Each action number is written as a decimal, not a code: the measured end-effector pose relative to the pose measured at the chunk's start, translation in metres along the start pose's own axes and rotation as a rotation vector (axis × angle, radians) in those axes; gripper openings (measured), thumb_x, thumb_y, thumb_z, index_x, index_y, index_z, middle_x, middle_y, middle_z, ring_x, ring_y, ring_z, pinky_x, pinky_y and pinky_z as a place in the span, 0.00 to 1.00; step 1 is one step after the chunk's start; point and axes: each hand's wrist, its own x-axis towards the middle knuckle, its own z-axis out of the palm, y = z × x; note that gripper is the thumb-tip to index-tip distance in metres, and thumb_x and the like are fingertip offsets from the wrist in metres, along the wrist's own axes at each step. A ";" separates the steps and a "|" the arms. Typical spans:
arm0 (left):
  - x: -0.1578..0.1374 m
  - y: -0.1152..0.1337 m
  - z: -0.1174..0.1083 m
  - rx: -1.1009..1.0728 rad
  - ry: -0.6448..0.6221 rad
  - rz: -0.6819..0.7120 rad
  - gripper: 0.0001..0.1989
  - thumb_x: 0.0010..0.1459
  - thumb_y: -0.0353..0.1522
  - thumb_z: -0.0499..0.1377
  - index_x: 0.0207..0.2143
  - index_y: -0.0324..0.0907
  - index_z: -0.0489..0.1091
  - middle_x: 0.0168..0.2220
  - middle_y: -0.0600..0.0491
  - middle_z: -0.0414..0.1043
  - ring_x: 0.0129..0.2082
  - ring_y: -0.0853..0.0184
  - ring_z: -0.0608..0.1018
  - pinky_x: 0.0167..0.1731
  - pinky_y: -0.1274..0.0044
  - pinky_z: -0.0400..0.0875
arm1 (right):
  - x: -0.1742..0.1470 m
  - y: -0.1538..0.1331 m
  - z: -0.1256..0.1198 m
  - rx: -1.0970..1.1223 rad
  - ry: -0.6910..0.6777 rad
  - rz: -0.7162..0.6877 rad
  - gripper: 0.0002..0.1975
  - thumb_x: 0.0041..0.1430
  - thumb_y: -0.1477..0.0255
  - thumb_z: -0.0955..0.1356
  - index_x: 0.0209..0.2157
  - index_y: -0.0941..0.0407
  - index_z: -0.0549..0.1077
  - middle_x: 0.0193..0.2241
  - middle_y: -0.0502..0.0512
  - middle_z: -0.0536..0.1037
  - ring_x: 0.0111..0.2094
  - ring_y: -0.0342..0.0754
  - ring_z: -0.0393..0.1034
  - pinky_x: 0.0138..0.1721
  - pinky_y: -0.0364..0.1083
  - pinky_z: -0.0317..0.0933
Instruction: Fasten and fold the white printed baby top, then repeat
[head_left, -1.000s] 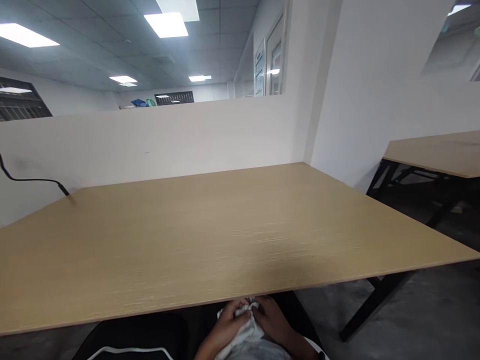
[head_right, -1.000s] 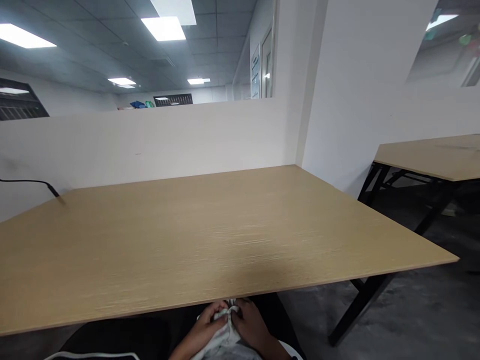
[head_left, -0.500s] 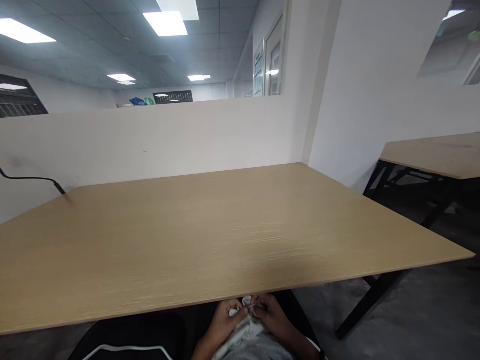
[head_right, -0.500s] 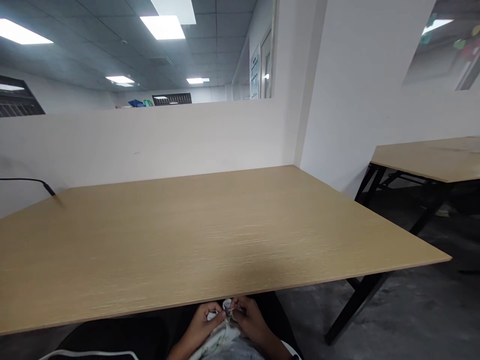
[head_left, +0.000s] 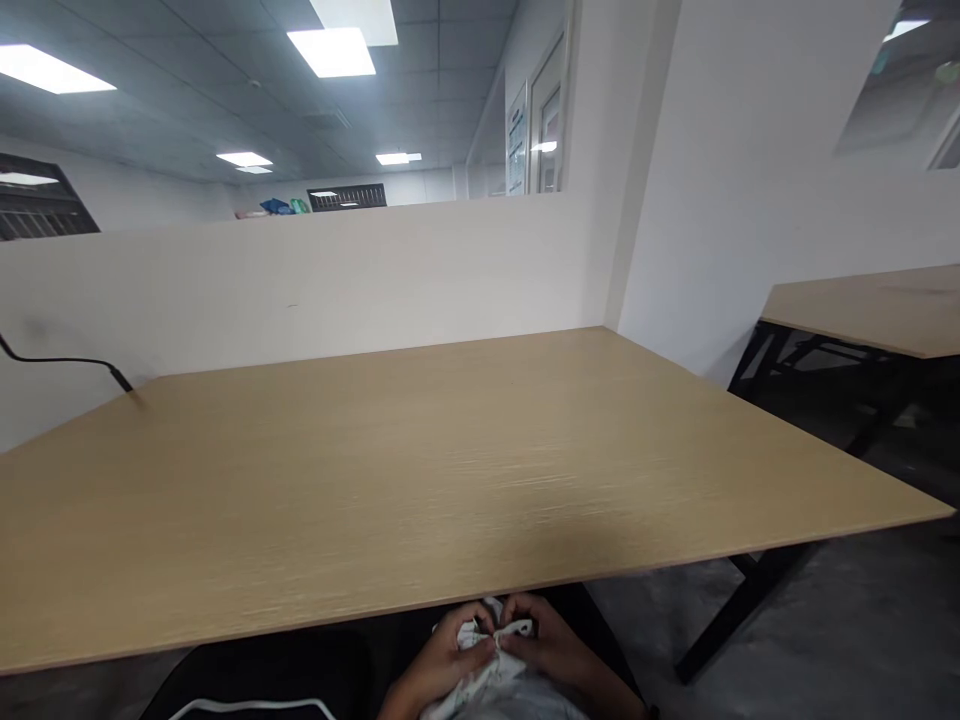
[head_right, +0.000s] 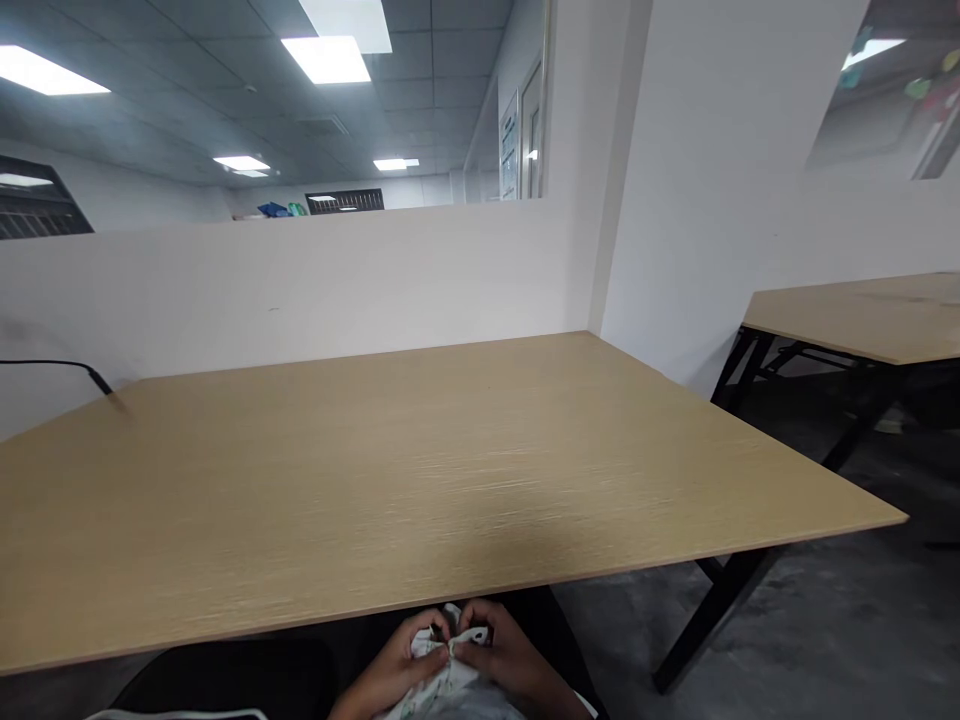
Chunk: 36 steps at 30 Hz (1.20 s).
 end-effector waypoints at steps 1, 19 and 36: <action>0.000 -0.001 0.000 0.037 0.000 0.019 0.24 0.47 0.52 0.67 0.32 0.40 0.73 0.32 0.52 0.70 0.35 0.64 0.71 0.39 0.75 0.63 | -0.001 -0.002 0.000 -0.001 -0.002 0.002 0.19 0.47 0.55 0.73 0.30 0.56 0.72 0.28 0.51 0.72 0.32 0.48 0.66 0.34 0.45 0.59; 0.001 -0.022 0.009 0.046 0.179 -0.028 0.26 0.36 0.53 0.71 0.23 0.39 0.74 0.26 0.52 0.70 0.33 0.62 0.72 0.38 0.73 0.65 | -0.008 0.003 -0.005 0.156 -0.112 -0.137 0.13 0.44 0.63 0.78 0.26 0.56 0.78 0.31 0.56 0.80 0.37 0.53 0.72 0.43 0.52 0.63; -0.002 -0.001 0.009 0.049 0.064 0.123 0.08 0.54 0.36 0.59 0.27 0.40 0.68 0.31 0.52 0.68 0.37 0.62 0.70 0.43 0.73 0.62 | -0.008 0.012 -0.002 0.264 -0.112 0.053 0.16 0.41 0.63 0.76 0.30 0.55 0.70 0.27 0.47 0.67 0.31 0.45 0.60 0.33 0.43 0.54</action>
